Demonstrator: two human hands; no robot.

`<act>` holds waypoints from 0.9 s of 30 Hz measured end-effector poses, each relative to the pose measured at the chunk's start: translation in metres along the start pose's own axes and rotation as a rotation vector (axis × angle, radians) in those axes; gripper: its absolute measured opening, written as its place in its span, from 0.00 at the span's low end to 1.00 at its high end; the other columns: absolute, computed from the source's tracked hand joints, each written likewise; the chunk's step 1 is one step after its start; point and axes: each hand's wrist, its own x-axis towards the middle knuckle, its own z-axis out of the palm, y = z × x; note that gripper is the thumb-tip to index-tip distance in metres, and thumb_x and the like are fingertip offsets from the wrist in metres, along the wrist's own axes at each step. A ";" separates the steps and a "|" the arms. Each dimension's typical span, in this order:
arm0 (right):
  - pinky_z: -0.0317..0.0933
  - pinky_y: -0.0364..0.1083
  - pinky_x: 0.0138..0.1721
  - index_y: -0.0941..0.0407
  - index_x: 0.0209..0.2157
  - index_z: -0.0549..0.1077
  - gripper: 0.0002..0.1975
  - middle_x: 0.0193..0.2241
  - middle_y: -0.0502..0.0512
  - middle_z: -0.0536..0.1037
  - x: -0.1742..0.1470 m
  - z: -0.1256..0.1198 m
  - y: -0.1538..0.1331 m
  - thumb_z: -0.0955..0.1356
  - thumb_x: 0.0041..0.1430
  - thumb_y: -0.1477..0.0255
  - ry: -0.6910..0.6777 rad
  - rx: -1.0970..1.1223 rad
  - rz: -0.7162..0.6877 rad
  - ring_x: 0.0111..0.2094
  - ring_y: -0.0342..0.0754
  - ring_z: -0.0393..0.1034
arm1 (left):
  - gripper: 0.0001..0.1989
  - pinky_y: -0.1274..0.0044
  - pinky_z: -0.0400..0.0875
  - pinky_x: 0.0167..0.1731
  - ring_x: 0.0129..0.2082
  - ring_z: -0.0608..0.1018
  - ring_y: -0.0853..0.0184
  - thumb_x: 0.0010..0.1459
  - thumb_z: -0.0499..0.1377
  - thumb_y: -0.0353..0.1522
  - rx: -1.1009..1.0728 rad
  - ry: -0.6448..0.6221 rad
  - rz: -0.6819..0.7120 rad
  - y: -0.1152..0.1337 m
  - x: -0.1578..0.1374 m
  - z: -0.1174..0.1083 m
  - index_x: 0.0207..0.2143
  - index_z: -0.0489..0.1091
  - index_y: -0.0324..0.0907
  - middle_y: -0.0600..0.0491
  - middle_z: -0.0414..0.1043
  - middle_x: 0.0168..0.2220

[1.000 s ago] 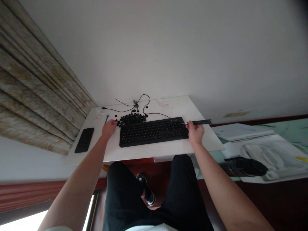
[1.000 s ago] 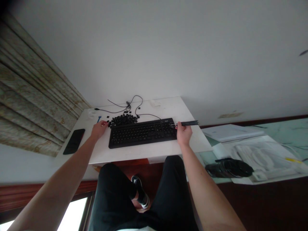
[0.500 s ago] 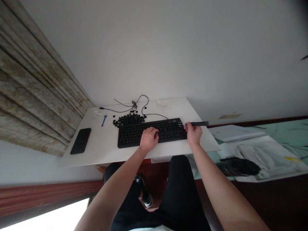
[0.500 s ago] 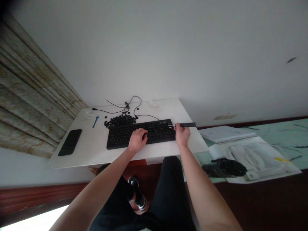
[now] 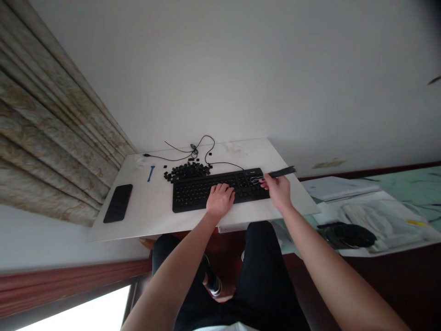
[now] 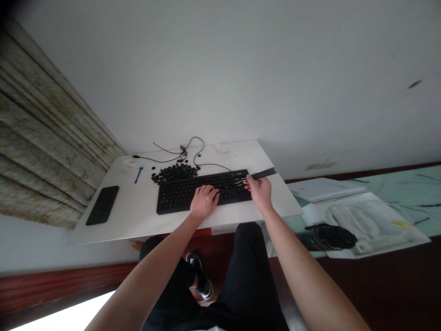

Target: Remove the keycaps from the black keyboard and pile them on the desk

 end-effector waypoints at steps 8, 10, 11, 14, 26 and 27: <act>0.69 0.44 0.24 0.55 0.32 0.73 0.08 0.23 0.53 0.80 -0.019 0.032 -0.032 0.70 0.60 0.65 -0.342 -0.413 -0.046 0.20 0.47 0.75 | 0.14 0.67 0.64 0.48 0.46 0.71 0.60 0.70 0.51 0.34 0.001 0.003 0.003 -0.003 0.001 0.004 0.48 0.75 0.45 0.48 0.73 0.45; 0.70 0.45 0.26 0.55 0.32 0.74 0.07 0.24 0.54 0.80 -0.016 0.032 -0.028 0.70 0.60 0.66 -0.371 -0.499 -0.072 0.21 0.48 0.75 | 0.14 0.67 0.65 0.48 0.46 0.71 0.60 0.70 0.51 0.34 0.002 0.003 0.000 -0.004 0.001 0.004 0.47 0.75 0.45 0.48 0.73 0.43; 0.71 0.45 0.27 0.54 0.33 0.74 0.06 0.25 0.54 0.81 -0.015 0.032 -0.026 0.70 0.61 0.66 -0.378 -0.523 -0.085 0.21 0.48 0.76 | 0.14 0.67 0.65 0.47 0.45 0.71 0.60 0.70 0.51 0.34 0.004 0.003 -0.003 -0.004 0.001 0.004 0.47 0.76 0.45 0.48 0.73 0.43; 0.72 0.46 0.29 0.54 0.35 0.73 0.06 0.25 0.53 0.81 -0.014 0.032 -0.020 0.70 0.62 0.66 -0.392 -0.547 -0.105 0.23 0.49 0.77 | 0.13 0.67 0.65 0.47 0.45 0.71 0.60 0.70 0.51 0.33 0.005 0.007 -0.016 -0.003 0.001 0.003 0.45 0.76 0.44 0.48 0.73 0.41; 0.74 0.47 0.34 0.54 0.39 0.72 0.05 0.29 0.54 0.82 -0.025 0.038 -0.019 0.71 0.60 0.70 -0.414 -0.534 -0.109 0.31 0.52 0.81 | 0.13 0.65 0.65 0.48 0.47 0.72 0.58 0.68 0.53 0.35 -0.030 0.003 -0.025 -0.002 -0.001 0.001 0.47 0.75 0.44 0.47 0.74 0.45; 0.74 0.47 0.34 0.54 0.39 0.72 0.05 0.29 0.54 0.81 -0.025 0.038 -0.017 0.71 0.60 0.70 -0.410 -0.517 -0.107 0.31 0.52 0.81 | 0.14 0.65 0.65 0.49 0.48 0.72 0.58 0.68 0.53 0.37 -0.033 0.002 -0.023 -0.001 -0.001 0.000 0.48 0.75 0.44 0.46 0.74 0.45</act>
